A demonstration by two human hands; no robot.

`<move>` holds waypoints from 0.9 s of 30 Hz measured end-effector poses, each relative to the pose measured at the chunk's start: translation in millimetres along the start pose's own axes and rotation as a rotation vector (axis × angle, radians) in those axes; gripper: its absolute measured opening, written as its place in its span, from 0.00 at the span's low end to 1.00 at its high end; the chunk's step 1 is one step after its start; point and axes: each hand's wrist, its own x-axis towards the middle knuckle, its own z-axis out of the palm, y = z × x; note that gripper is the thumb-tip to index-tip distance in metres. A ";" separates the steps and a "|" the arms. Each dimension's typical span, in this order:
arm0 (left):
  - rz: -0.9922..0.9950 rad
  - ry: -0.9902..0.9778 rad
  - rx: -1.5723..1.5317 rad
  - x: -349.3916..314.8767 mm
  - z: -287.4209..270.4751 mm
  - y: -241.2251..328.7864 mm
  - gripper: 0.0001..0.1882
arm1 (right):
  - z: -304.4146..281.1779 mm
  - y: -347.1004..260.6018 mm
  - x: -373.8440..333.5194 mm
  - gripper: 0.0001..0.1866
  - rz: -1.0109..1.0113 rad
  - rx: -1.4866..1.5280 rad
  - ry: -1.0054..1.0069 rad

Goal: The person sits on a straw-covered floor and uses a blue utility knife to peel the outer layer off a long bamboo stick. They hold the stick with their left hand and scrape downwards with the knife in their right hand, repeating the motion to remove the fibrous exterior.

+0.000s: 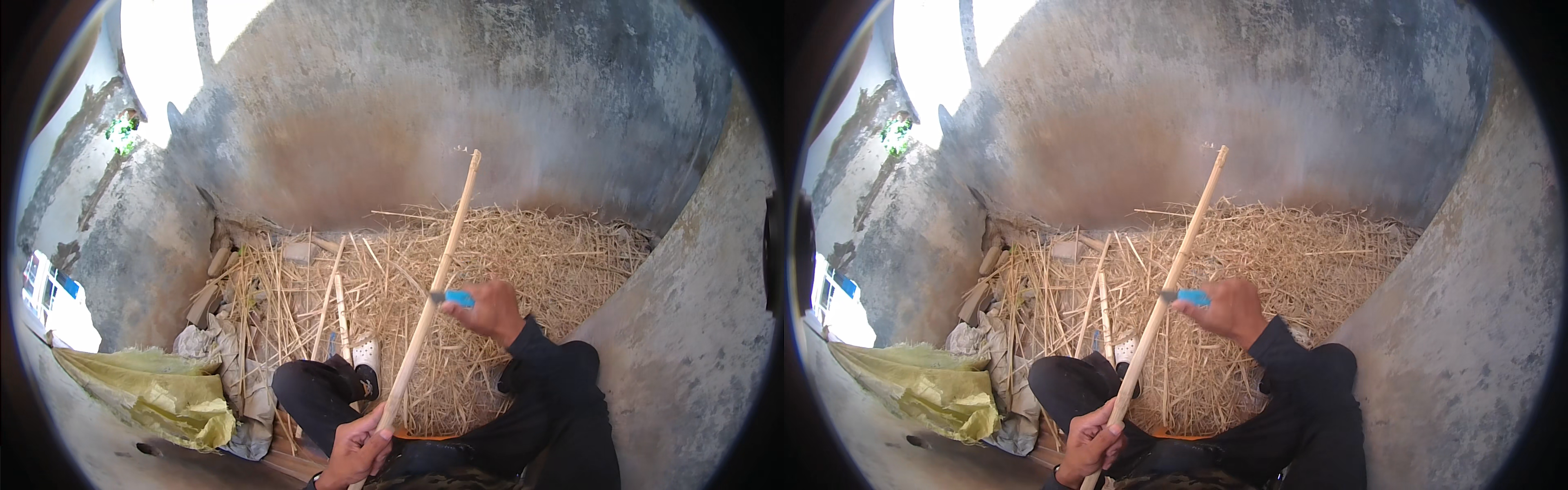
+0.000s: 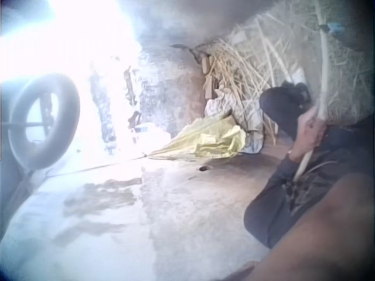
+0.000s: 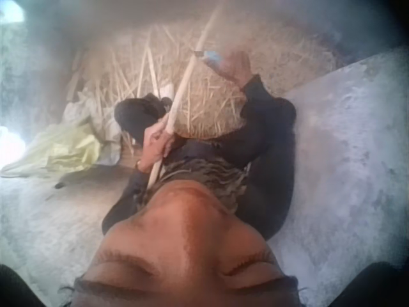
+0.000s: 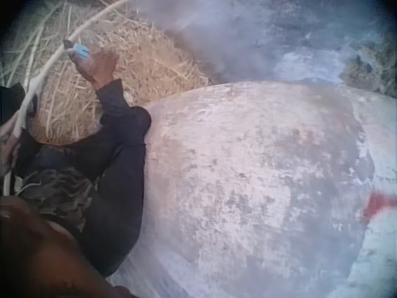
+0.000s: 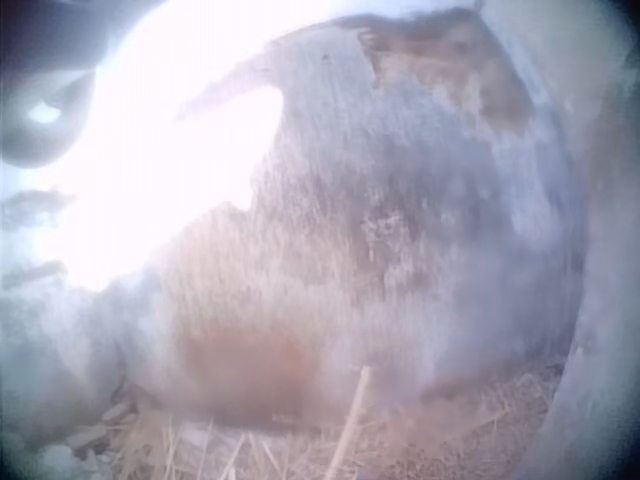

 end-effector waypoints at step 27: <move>0.086 -0.003 0.199 -12.8 4.4 -11.3 0.26 | -26.6 20.8 14.2 0.39 0.102 -0.048 -0.012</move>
